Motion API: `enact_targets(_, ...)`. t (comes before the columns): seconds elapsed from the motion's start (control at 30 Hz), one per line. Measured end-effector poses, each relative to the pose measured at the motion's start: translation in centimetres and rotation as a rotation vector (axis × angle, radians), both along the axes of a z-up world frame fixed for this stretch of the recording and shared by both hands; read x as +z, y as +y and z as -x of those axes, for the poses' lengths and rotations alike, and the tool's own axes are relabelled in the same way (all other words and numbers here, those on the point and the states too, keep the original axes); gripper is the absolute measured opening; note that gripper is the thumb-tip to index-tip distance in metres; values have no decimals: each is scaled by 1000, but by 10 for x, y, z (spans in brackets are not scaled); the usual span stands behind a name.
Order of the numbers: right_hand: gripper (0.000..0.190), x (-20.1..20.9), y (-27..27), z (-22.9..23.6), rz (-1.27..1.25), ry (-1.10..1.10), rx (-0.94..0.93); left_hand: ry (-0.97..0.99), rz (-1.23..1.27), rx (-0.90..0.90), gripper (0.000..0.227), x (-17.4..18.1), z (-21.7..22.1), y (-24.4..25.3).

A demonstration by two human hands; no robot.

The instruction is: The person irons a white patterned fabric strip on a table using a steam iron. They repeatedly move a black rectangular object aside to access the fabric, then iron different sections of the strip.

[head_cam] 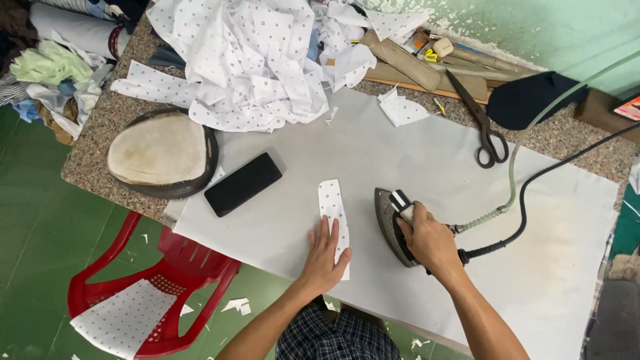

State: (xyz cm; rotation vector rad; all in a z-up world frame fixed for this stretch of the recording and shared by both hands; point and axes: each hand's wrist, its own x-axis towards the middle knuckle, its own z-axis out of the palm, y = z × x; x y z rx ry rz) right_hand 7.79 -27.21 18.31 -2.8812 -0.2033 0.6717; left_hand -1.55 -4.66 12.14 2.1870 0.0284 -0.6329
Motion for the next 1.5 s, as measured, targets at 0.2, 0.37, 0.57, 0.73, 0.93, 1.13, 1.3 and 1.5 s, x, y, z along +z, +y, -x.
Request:
enact_targets(0.2,54,-16,50,-57,-55,-44,27,-624,-394,-242,75,-101,-60,71)
enact_targets(0.37,56,-15,99,-120,-144,-83,-11,-747,-353,-296,81,-103,-88,71)
enact_targets(0.57,54,-37,137,-182,-123,-126,-38,-755,-335,-344,72,-88,-95,76)
enact_targets(0.73,40,-79,142,-219,-126,-161,-120,-675,-362,-382,72,-83,-96,76)
enact_targets(0.93,34,-65,165,-210,-128,-97,-236,-633,-368,-403,70,-79,-96,77)
enact_targets(1.13,34,-64,170,-197,-158,-88,-280,-648,-352,-391,68,-82,-94,76)
enact_targets(1.3,40,-55,171,-189,-212,-103,-317,-679,-386,-376,69,-90,-91,75)
enact_targets(1.5,37,-18,151,-123,-720,-897,-86,-821,-351,-303,71,-102,-85,71)
